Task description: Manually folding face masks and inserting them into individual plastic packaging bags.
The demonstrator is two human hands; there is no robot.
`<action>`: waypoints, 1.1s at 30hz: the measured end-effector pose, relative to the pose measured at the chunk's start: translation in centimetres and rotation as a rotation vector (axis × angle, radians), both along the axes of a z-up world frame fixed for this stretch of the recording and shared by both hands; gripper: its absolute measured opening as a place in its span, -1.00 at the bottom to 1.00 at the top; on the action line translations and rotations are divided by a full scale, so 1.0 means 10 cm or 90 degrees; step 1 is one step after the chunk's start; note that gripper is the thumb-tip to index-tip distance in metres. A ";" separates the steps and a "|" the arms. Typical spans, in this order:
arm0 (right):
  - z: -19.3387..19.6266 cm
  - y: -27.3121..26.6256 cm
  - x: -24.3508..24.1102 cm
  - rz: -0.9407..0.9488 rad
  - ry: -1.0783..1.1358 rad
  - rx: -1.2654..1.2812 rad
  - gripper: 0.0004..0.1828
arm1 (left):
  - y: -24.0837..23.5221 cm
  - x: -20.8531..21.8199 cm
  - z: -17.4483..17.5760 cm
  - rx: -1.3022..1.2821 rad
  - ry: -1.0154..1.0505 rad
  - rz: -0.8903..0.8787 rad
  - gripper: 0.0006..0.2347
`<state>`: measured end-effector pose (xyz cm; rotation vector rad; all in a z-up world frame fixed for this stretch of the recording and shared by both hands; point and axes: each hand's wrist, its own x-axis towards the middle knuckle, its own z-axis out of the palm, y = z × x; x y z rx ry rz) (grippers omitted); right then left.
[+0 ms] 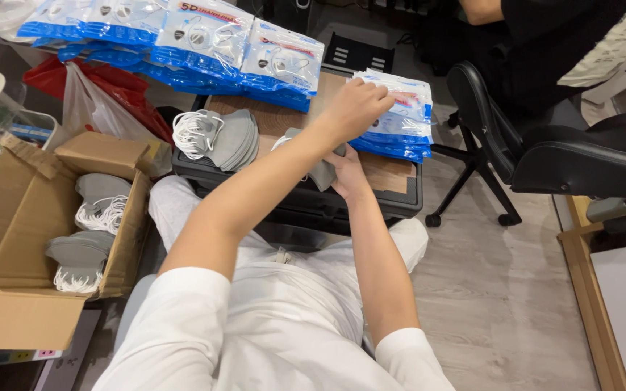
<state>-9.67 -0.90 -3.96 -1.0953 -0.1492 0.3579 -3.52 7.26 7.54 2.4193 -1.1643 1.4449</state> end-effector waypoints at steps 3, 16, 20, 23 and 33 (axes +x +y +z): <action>0.22 0.01 -0.11 -0.005 0.038 0.017 -0.36 | 0.39 -0.36 0.25 -0.080 -0.004 -0.061 -0.82; 0.36 0.18 -0.41 -0.054 0.009 0.003 -0.55 | 1.40 -1.11 0.28 0.030 0.270 0.208 -0.62; 0.41 0.17 -0.47 -0.073 -0.004 -0.014 -0.61 | 0.75 -1.25 0.22 -0.209 0.357 0.091 -0.77; 0.41 0.19 -0.49 -0.082 -0.012 -0.028 -0.66 | 0.31 -1.29 0.16 -0.271 0.352 0.094 -0.42; 0.45 0.09 -0.31 -0.128 -0.060 -0.060 -0.81 | 0.29 -1.29 0.19 -0.310 0.661 0.197 -0.55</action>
